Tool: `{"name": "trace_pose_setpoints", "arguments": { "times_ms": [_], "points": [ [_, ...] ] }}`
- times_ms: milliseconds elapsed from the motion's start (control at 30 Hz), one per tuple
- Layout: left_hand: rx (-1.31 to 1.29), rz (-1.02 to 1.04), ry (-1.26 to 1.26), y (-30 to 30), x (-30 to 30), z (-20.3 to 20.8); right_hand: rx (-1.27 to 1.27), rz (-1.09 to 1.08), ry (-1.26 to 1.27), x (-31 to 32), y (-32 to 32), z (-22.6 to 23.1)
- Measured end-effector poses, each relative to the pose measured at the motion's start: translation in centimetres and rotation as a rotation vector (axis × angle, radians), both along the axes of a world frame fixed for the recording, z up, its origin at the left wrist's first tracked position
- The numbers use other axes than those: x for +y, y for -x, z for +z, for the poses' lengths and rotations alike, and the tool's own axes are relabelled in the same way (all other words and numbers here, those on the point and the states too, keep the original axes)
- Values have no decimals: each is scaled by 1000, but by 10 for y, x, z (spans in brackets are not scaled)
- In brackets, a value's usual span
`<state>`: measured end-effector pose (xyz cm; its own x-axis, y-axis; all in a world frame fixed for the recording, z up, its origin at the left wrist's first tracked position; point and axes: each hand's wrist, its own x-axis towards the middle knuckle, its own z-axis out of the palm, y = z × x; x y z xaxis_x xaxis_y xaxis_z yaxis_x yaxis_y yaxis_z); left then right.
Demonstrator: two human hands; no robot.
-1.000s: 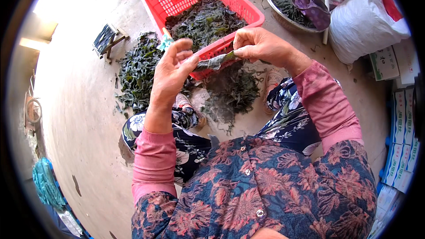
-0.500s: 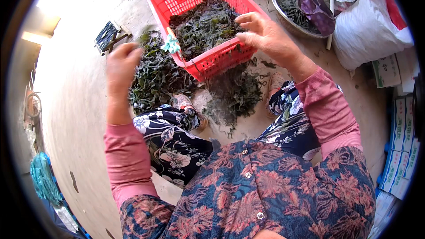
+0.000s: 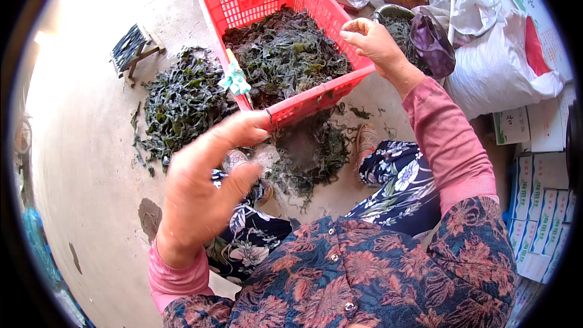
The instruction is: The person picks up strips of seaweed from a red crate, knots or folds them by hand, and places them back into the crate.
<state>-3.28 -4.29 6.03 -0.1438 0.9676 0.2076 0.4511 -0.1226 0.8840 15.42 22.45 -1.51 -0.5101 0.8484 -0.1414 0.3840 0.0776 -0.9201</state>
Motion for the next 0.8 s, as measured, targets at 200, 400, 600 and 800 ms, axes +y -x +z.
{"name": "trace_pose_setpoints", "arguments": {
  "times_ms": [200, 400, 600, 800],
  "points": [
    [245, -278, 67, 25, 7, -7, -112, 62, -167, 83, 42, -68],
    [266, -35, 224, 41, 13, -12, -298, 25, -287, 158, 92, -130],
    [83, -120, 394, 80, 26, -20, -462, 167, -397, 193, 147, -174],
    [43, -101, 496, 98, 48, -31, -526, 381, -405, 198, 212, -217]
  ]
}}
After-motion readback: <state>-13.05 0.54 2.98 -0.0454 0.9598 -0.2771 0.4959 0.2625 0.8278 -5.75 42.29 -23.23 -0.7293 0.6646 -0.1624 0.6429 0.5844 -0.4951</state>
